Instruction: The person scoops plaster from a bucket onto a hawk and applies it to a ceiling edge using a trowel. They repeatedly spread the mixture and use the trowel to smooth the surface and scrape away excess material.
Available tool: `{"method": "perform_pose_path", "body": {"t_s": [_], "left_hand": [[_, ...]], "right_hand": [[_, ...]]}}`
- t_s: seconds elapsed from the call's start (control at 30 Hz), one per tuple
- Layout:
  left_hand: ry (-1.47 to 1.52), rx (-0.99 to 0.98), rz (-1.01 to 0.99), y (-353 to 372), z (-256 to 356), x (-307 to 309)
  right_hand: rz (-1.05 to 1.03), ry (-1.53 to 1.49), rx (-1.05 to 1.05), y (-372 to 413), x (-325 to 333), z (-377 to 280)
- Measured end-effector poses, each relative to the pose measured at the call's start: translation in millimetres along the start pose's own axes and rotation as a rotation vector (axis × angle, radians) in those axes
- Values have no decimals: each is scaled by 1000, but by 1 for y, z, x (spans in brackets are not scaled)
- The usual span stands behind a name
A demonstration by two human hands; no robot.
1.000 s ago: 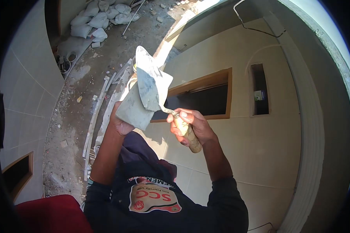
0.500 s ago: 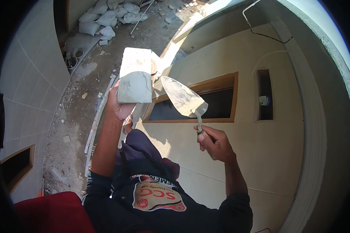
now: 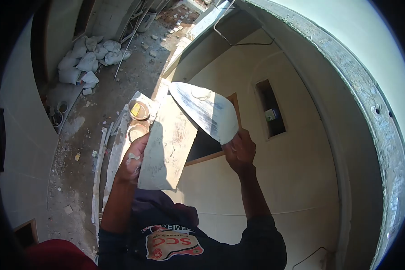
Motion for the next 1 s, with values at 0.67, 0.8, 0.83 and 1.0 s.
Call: {"method": "perform_pose_path", "body": {"t_s": [0.67, 0.8, 0.83, 1.0], "left_hand": [[90, -11, 644, 150, -38, 86], [145, -21, 788, 181, -49, 110], [141, -22, 846, 188, -56, 121], [110, -25, 905, 190, -59, 125]], "right_hand": [[326, 275, -89, -93, 62, 25], [226, 264, -176, -104, 37, 32], [181, 268, -223, -116, 26, 40], [256, 366, -71, -153, -8, 94]]}}
Point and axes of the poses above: each hand's wrist, its own y-axis away from the middle knuckle, its own x-axis out of the back of the hand, z = x × y, the point moved 1 cm from there along -y, towards the middle knuckle, and after that the axes turned 4 degrees about z, right-handed, at the moved point
